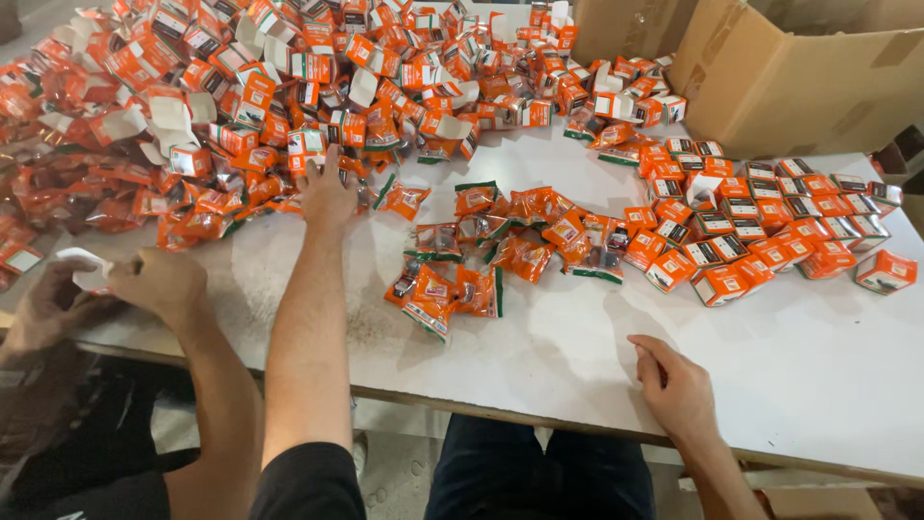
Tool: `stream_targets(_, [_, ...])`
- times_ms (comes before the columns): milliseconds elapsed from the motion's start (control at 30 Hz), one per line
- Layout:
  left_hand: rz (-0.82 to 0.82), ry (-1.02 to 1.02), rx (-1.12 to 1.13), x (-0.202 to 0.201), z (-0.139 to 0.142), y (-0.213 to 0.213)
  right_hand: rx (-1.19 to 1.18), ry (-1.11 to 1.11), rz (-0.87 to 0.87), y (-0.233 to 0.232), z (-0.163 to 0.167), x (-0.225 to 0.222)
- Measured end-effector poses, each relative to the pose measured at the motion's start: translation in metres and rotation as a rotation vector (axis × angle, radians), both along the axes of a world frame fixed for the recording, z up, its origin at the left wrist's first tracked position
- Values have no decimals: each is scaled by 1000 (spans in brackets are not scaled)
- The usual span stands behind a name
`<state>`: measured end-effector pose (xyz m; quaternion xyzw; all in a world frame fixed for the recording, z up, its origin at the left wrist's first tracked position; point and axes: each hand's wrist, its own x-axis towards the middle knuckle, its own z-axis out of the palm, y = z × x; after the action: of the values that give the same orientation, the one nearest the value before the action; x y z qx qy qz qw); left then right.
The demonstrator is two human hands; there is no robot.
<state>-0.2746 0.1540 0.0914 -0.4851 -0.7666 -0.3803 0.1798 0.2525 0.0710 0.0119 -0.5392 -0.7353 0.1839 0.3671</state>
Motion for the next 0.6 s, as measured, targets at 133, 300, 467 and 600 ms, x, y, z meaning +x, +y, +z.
stream_targets(133, [195, -55, -264, 3, -6, 12, 41, -51, -3, -2, -2, 2])
stream_targets(300, [146, -44, -41, 0, -5, 0, 86, -52, 22, 1, -2, 3])
stream_targets(467, [-304, -480, 288, 67, -2, 1, -56, 149, 40, 4, 5, -2])
stream_targets(600, [-895, -929, 76, 186, -26, -25, -126, 348, 190, 25, 14, -28])
